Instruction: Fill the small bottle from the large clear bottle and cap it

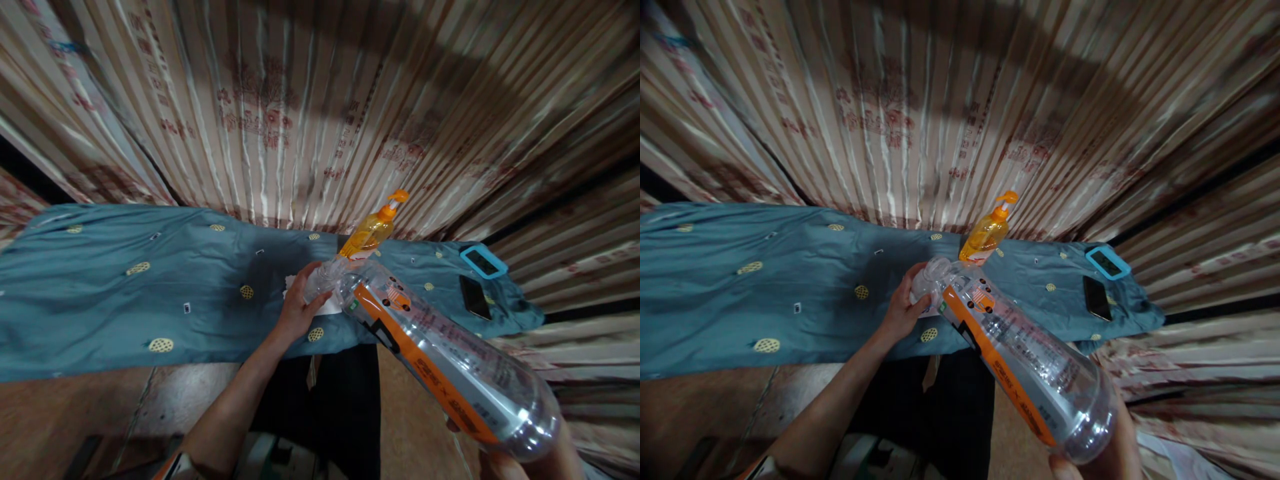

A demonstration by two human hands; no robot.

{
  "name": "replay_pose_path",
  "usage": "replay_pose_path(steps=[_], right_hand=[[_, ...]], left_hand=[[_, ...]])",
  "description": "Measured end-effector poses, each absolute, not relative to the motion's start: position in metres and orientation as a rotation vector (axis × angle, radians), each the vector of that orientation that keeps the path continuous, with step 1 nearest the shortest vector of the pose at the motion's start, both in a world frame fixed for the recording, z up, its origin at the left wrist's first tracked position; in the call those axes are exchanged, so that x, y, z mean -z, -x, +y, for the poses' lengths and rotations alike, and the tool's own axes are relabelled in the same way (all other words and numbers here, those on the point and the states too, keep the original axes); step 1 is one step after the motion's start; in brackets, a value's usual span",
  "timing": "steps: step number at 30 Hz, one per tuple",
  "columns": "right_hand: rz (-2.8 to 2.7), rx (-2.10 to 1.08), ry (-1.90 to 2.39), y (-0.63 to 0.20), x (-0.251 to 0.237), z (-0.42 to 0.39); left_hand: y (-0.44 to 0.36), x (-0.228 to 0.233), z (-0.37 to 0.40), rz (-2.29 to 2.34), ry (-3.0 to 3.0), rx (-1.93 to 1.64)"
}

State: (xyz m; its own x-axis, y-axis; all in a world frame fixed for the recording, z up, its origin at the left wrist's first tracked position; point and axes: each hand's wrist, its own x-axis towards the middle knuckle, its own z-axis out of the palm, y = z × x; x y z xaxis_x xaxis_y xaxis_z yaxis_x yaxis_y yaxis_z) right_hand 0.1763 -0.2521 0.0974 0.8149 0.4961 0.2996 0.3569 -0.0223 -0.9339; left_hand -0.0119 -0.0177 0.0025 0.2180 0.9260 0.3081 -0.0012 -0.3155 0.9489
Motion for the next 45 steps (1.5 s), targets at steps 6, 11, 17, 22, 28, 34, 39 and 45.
replay_pose_path(steps=[6, 11, 17, 22, 28, 34, 39, 45], right_hand=[[-0.682, -0.095, 1.632, -0.1734, -0.0982, -0.2496], [-0.672, -0.107, 1.649, -0.1744, -0.0977, -0.2509], [-0.691, -0.136, 1.620, -0.1765, -0.0962, -0.2522], [-0.629, -0.138, 1.621, -0.1759, -0.0958, -0.2513], [-0.621, -0.128, 1.671, -0.1752, -0.0964, -0.2523], [-0.659, -0.116, 1.653, -0.1733, -0.0970, -0.2519], [-0.662, -0.103, 1.712, -0.1710, -0.1014, -0.2503], [-0.675, -0.116, 1.676, -0.1713, -0.1009, -0.2502]], left_hand=[[0.0124, -0.0027, -0.0179, 0.896, -1.552, -1.239], [0.0129, -0.0032, -0.0181, 0.907, -1.563, -1.251], [0.0125, -0.0034, -0.0184, 0.911, -1.561, -1.247], [0.0124, -0.0041, -0.0184, 0.903, -1.564, -1.248], [0.0131, -0.0044, -0.0185, 0.903, -1.563, -1.237], [0.0134, -0.0056, -0.0189, 0.912, -1.562, -1.231], [0.0135, -0.0063, -0.0190, 0.909, -1.558, -1.230], [0.0133, -0.0060, -0.0188, 0.904, -1.566, -1.247]])
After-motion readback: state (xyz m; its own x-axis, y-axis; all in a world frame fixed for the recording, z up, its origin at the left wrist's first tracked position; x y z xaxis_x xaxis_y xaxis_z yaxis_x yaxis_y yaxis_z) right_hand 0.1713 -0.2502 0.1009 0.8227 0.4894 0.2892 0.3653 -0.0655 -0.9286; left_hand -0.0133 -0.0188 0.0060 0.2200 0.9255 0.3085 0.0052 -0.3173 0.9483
